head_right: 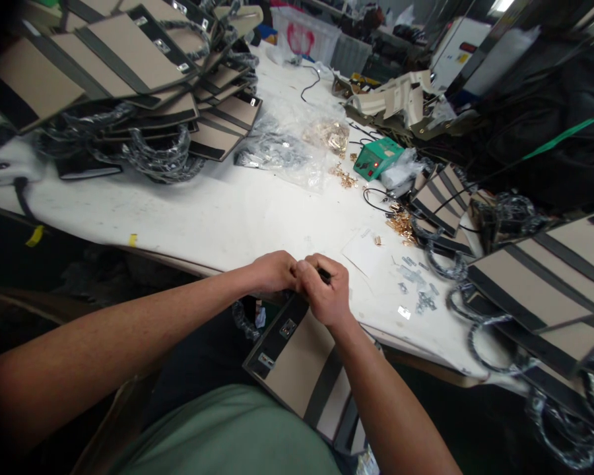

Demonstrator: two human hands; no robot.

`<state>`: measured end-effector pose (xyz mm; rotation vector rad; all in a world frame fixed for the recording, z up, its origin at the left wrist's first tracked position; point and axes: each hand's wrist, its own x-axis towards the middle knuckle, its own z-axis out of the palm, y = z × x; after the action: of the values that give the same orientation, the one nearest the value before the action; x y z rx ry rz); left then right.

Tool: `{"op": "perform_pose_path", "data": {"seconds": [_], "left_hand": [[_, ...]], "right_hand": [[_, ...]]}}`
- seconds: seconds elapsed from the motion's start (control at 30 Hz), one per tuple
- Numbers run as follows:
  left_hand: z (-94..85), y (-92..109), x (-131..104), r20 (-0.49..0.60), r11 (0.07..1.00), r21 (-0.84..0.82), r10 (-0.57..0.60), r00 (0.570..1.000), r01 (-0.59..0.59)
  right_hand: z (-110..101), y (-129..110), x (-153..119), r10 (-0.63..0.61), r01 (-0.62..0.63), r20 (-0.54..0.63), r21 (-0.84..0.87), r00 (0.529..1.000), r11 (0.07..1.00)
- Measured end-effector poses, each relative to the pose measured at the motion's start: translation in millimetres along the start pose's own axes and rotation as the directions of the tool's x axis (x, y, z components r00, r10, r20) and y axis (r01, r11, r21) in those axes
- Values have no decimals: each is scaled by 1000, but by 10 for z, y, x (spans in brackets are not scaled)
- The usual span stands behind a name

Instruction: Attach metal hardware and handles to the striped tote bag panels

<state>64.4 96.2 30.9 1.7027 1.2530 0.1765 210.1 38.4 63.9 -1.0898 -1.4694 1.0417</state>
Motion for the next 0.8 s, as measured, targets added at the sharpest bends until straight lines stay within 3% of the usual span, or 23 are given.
{"op": "perform_pose_path", "data": {"seconds": [0.17,0.33,0.5,0.67,0.8], "left_hand": [[-19,74,-53,42,997,69,-49,998,46],[1,74,-31,45,997,68,-49,998,46],[0,68,-31,58,997,77,-33,998,28],[28,17,22,65,999,45,-18,998,15],[50,6,38,71,999,34,-17,997,14]], "right_hand": [[-119,-4,-181,-121,155,-171,202,978,967],[-46,-86,-153,-244,310,-252,270,937,912],[-7,21,-146,-132,165,-218,143,967,976],[-56,6,-201,-203,261,-283,184,937,948],[-40,60,-230,-140,176,-259,123,956,977]]}}
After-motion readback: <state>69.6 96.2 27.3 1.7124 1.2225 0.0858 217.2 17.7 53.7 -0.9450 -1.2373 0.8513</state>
